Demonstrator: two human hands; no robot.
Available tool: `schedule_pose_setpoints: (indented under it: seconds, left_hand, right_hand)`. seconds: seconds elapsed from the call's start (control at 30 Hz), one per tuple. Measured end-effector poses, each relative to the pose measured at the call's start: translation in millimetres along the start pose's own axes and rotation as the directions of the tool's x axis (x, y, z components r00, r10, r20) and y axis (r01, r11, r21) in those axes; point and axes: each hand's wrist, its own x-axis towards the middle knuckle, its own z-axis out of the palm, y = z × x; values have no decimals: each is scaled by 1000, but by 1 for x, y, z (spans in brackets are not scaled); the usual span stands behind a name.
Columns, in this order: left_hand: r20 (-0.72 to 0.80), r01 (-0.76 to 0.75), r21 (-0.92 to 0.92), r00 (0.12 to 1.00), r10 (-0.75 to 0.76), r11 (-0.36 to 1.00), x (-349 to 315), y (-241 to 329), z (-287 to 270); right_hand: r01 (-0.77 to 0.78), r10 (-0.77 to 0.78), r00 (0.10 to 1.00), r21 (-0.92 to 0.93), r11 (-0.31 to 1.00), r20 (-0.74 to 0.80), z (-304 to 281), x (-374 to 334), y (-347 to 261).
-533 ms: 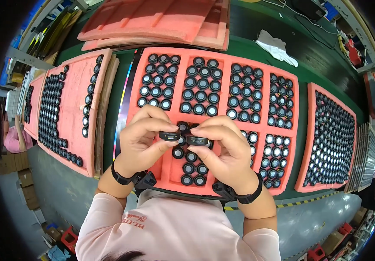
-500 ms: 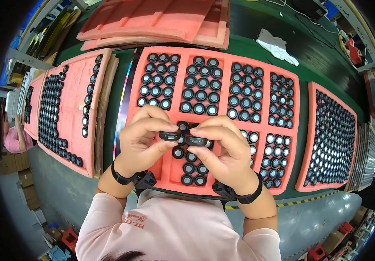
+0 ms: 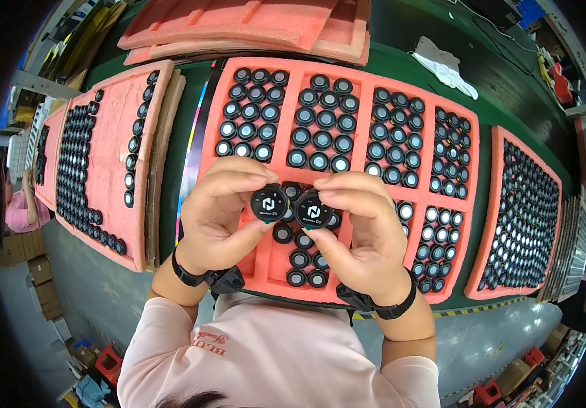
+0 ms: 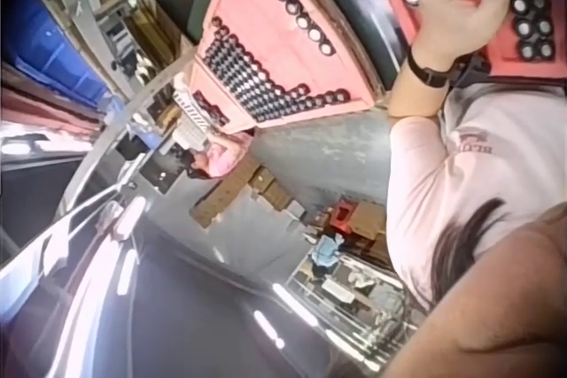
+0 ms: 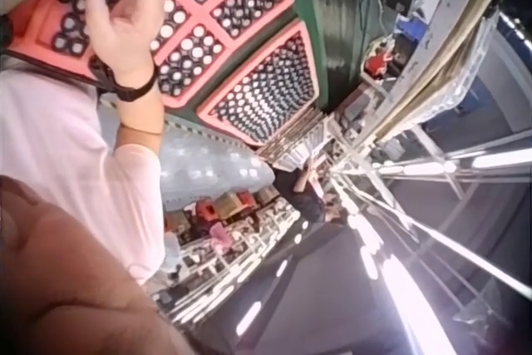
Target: Assembling small components and placing them into organized trays on a factory production line.
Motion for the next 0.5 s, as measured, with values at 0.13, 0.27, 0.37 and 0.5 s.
schedule_pose_setpoints:
  seconds: [0.13,0.27,0.37,0.5]
  left_hand:
    - [22,-24,-17,999,24,1000,-1,-3,0]
    - [58,-39,43,998,36,998,-1,-3,-2]
    - [73,-42,82,997,36,996,-1,-2,-2]
    - [82,-55,107,996,47,993,0,-3,-3]
  right_hand:
    - [25,-25,1000,-26,999,8,-1,0,2]
    - [31,-31,999,-35,999,10,-1,0,1]
    - [34,-34,999,-37,999,7,0,0,0]
    - [35,-34,999,-52,998,14,-1,1,1]
